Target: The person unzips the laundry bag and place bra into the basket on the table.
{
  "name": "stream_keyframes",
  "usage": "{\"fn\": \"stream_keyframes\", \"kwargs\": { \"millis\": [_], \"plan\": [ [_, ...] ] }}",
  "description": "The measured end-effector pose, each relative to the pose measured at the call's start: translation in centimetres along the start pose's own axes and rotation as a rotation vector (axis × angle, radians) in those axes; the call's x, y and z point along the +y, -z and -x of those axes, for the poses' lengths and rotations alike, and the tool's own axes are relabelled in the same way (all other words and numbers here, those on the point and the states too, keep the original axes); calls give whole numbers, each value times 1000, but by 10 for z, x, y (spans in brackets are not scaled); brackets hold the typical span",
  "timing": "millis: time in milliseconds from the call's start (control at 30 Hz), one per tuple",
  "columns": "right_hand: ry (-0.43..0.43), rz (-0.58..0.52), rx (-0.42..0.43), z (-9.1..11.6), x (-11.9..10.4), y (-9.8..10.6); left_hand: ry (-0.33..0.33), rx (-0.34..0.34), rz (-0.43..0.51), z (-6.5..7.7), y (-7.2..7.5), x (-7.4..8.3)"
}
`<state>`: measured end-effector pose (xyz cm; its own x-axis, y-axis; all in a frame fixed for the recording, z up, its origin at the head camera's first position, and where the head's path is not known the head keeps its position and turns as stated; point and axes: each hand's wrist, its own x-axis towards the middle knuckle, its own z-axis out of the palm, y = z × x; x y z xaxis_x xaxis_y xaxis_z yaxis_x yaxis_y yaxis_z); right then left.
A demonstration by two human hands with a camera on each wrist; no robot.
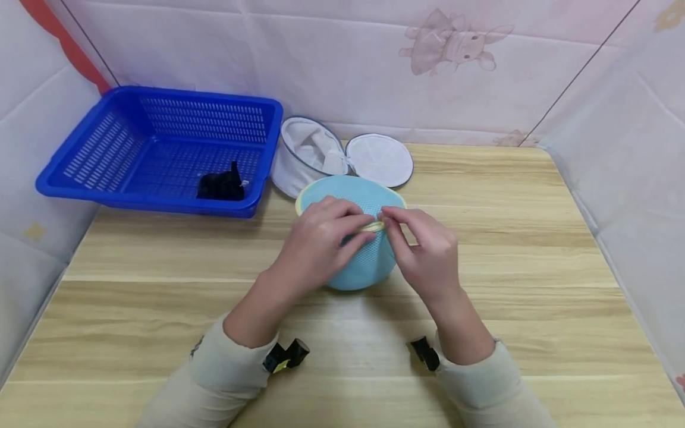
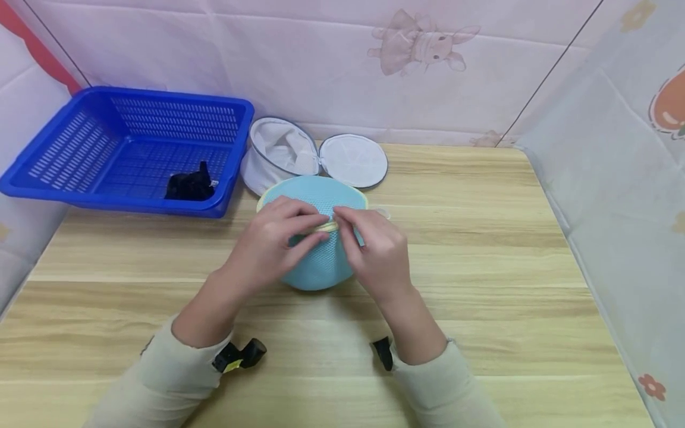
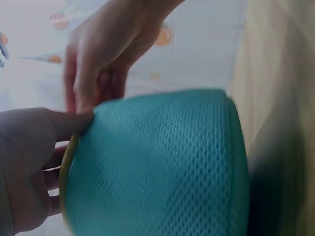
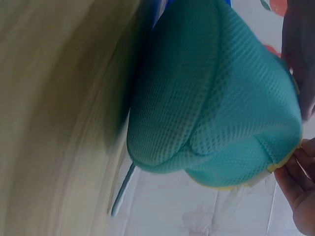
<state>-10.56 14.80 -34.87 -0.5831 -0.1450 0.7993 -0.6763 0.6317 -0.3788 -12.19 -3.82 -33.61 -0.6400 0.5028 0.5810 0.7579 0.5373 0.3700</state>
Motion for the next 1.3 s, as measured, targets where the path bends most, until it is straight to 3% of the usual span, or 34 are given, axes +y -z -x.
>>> {"fn": "stream_keyframes", "kwargs": {
  "millis": [367, 667, 867, 1300],
  "plan": [
    [-23, -62, -75, 1, 0, -1, 33, 78, 77, 0, -6, 0],
    [-117, -172, -136, 1, 5, -1, 2, 71, 89, 0, -5, -1],
    [-196, -261, -102, 2, 7, 0, -6, 58, 100, 0, -5, -2],
    [-262, -158, -79, 1, 9, 3, 35, 25, 96, 0, 0, -10]
  ]
}}
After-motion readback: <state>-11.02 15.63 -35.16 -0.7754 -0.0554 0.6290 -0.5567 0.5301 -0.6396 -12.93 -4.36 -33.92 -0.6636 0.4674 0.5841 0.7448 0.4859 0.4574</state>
